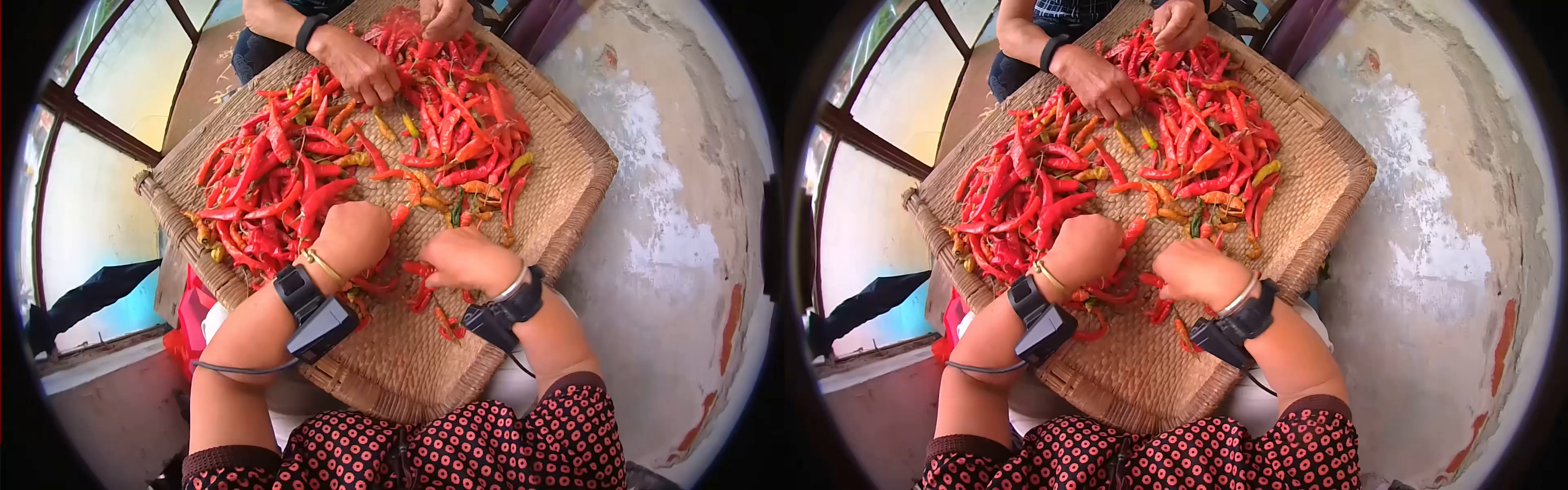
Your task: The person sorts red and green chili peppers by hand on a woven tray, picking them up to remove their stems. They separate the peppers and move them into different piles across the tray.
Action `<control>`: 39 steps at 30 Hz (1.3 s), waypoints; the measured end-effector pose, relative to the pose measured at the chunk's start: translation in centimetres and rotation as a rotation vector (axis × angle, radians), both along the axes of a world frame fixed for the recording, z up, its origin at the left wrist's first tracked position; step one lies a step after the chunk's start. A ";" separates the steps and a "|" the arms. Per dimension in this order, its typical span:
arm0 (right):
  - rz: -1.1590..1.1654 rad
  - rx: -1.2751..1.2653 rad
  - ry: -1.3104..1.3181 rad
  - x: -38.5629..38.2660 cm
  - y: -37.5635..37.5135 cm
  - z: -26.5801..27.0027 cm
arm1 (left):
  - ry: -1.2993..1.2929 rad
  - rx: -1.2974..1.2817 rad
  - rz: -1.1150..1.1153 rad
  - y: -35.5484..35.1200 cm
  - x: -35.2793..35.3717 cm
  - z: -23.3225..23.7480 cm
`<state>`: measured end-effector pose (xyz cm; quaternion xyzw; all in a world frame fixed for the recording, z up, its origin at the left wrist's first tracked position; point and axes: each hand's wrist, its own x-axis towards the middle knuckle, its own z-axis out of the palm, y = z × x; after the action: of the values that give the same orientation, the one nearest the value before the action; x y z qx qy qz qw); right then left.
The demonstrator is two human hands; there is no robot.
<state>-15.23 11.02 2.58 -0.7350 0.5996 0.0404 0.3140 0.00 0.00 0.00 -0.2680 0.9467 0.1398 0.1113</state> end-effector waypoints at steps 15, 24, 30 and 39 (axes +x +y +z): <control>-0.455 -0.197 -0.433 -4.6 -1.0 2.1 | 0.878 0.607 0.276 -3.0 -0.8 0.2; -0.312 -0.249 -0.066 -5.7 1.1 -0.1 | 0.237 0.235 -0.191 -0.2 -0.2 1.1; -0.265 -0.297 0.055 -6.5 2.4 -2.0 | 0.206 0.195 -0.274 -0.3 0.3 0.5; -0.253 -0.017 0.039 -6.9 1.7 0.7 | 0.154 0.213 -0.316 -0.1 0.1 0.9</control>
<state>-22.10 12.75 3.26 -0.6552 0.6938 0.0094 0.2987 0.10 -0.06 0.86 -0.0913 0.9625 0.2402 0.0868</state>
